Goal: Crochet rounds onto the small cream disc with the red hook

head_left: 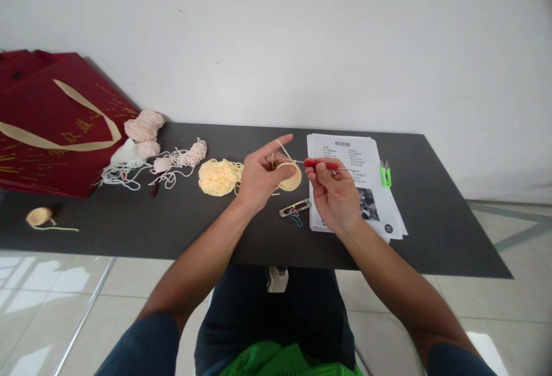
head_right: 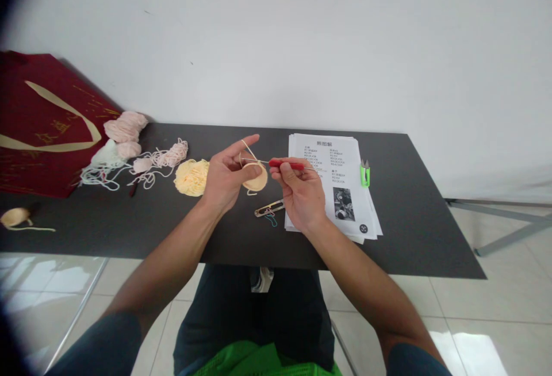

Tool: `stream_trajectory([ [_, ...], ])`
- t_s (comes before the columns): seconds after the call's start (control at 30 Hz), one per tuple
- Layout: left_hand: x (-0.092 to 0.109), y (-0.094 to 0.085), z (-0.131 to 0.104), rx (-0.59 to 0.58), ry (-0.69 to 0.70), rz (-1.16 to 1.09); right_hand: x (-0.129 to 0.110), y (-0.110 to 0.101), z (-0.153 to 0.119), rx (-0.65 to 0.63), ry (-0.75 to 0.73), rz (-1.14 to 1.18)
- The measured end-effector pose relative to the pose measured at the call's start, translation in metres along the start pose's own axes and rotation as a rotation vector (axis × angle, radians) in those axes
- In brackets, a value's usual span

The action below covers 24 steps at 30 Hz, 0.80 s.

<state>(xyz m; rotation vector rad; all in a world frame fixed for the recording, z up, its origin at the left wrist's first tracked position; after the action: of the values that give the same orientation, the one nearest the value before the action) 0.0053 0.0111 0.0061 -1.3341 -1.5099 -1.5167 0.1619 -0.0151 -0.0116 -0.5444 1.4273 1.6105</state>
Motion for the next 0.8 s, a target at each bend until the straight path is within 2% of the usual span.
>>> stream_trajectory([
  [0.13,-0.0028,-0.0001,0.0011,0.064,0.025,-0.006,-0.001,0.0085,-0.0062,0.032,-0.01,0.01],
  [0.5,-0.0028,0.0028,-0.0027,0.115,0.079,0.032,0.0004,0.004,-0.0044,0.049,-0.063,-0.001],
  [0.8,-0.0009,0.0009,-0.004,0.173,0.134,0.076,-0.0084,0.0004,0.001,0.016,-0.265,-0.053],
])
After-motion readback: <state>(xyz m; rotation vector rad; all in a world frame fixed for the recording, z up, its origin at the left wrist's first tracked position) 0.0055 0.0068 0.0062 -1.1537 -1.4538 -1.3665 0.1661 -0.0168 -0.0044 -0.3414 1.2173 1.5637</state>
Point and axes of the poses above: each hand's wrist, its own z-axis towards the middle knuckle, its own y-axis out of the palm, x = y × z, the point moved 3 cm from there along z, towards the middle knuckle, and after that the axes turned 14 degrees about -y, right-handed, at the moved point
